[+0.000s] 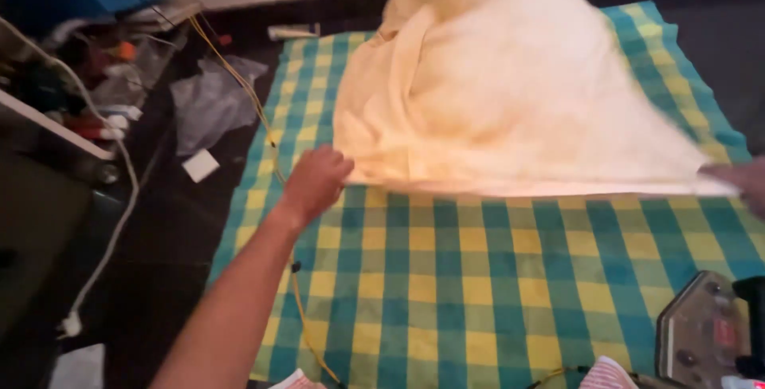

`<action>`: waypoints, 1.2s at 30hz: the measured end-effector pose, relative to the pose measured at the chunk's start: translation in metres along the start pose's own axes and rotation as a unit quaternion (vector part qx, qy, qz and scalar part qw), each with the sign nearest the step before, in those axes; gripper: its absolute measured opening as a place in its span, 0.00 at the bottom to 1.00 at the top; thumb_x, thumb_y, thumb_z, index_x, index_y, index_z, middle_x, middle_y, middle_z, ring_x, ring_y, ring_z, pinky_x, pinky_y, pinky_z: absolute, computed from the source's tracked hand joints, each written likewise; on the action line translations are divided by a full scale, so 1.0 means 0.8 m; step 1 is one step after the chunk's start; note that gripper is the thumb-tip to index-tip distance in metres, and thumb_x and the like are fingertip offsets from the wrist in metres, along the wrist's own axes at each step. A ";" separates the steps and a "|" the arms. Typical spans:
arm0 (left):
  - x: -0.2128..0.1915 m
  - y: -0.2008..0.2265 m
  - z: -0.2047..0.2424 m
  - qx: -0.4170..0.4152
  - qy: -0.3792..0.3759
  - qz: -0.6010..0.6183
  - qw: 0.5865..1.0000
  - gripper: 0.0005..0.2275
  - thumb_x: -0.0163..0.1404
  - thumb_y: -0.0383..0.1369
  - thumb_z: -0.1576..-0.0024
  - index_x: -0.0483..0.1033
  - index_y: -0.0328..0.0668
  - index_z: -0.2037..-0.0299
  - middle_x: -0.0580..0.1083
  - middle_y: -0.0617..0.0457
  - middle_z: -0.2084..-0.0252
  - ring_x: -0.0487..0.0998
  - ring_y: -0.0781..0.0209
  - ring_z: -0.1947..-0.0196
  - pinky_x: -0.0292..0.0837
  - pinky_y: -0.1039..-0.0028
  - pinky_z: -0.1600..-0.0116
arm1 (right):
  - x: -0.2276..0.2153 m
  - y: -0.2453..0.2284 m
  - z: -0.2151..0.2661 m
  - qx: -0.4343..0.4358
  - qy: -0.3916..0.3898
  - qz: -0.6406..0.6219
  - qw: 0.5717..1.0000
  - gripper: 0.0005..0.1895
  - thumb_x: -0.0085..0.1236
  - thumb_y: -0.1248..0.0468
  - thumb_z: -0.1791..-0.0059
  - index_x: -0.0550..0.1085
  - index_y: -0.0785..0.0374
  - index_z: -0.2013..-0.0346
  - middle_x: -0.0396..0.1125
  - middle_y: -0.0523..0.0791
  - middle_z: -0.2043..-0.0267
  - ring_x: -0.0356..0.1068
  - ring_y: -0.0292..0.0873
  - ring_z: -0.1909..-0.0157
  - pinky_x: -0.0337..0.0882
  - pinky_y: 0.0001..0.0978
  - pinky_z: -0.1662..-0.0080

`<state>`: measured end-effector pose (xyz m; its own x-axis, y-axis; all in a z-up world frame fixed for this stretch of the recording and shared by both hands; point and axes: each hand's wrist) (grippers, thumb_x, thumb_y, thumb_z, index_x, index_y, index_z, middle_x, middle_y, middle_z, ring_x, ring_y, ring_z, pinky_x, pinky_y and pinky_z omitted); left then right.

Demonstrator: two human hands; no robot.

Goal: The person is using a clothes iron to press a light-colored shirt laid out on a checkered surface.

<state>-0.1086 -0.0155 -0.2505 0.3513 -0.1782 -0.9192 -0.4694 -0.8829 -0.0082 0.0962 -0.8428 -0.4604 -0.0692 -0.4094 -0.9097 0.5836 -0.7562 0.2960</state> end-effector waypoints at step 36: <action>0.114 0.050 0.200 0.169 -0.206 0.068 0.961 0.10 0.52 0.30 0.54 0.73 0.45 0.61 0.72 0.50 0.62 0.72 0.47 0.55 0.67 0.59 0.48 | -0.176 -0.255 0.166 -0.005 -0.237 -0.182 0.954 0.17 0.63 0.59 0.52 0.71 0.60 0.51 0.64 0.46 0.50 0.61 0.51 0.45 0.66 0.45 0.46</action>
<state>-0.2250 0.0022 -0.3973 -0.0509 -0.0338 -0.9981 -0.7488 -0.6600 0.0606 -0.1205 -0.6988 -0.3538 -0.6258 -0.3083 -0.7164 0.4595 -0.8880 -0.0192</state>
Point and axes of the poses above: each hand's wrist, its own z-axis away from the middle knuckle, its own x-axis out of the palm, y = z × x
